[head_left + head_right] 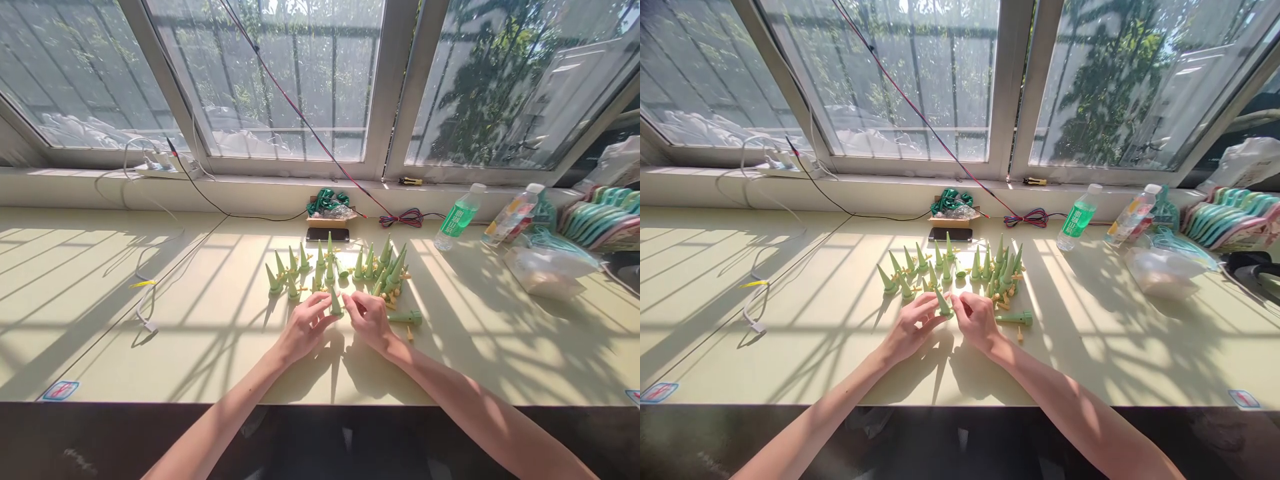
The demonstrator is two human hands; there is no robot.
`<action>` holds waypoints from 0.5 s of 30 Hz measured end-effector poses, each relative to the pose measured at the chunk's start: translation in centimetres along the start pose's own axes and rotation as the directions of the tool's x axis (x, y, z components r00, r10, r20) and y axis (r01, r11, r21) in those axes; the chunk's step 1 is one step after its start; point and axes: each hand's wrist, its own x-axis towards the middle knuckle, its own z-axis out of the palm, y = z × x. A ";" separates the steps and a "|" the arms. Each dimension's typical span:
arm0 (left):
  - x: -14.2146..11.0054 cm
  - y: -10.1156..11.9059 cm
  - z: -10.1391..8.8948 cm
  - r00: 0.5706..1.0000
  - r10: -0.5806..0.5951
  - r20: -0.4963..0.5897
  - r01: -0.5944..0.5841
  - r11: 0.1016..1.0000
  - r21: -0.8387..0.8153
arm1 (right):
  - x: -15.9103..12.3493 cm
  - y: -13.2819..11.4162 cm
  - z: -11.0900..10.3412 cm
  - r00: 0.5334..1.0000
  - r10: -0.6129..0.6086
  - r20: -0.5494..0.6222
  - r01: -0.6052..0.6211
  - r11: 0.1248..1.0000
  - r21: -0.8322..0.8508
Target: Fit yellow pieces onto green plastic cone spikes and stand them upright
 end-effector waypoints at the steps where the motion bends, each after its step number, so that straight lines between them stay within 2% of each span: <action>1: 0.0 -0.1 0.1 1.000 0.006 -0.022 -0.005 1.000 0.028 | 0.0 0.0 0.0 1.000 0.012 0.002 -0.012 1.000 0.003; 5: 0.1 0.0 0.3 0.994 -0.026 -0.103 0.030 0.999 0.041 | 0.2 0.2 0.0 0.998 0.049 -0.031 -0.049 0.999 0.008; 7: 0.1 0.2 0.2 0.981 -0.101 -0.165 0.099 0.995 -0.021 | 0.2 0.3 0.0 0.996 0.039 -0.074 -0.038 0.999 0.011; 9: 0.2 0.5 0.0 0.964 -0.196 -0.178 0.179 0.978 -0.111 | 0.3 0.2 -0.2 0.995 0.013 -0.101 -0.011 1.000 0.025; 12: 0.3 0.8 -0.2 0.954 -0.295 -0.063 0.275 0.936 -0.220 | 0.3 0.2 -0.4 0.995 -0.046 -0.085 0.052 0.997 0.061; 15: 0.3 0.8 -0.3 0.931 -0.356 0.082 0.365 0.887 -0.282 | 0.2 0.1 -0.5 0.994 -0.106 -0.010 0.107 0.988 0.113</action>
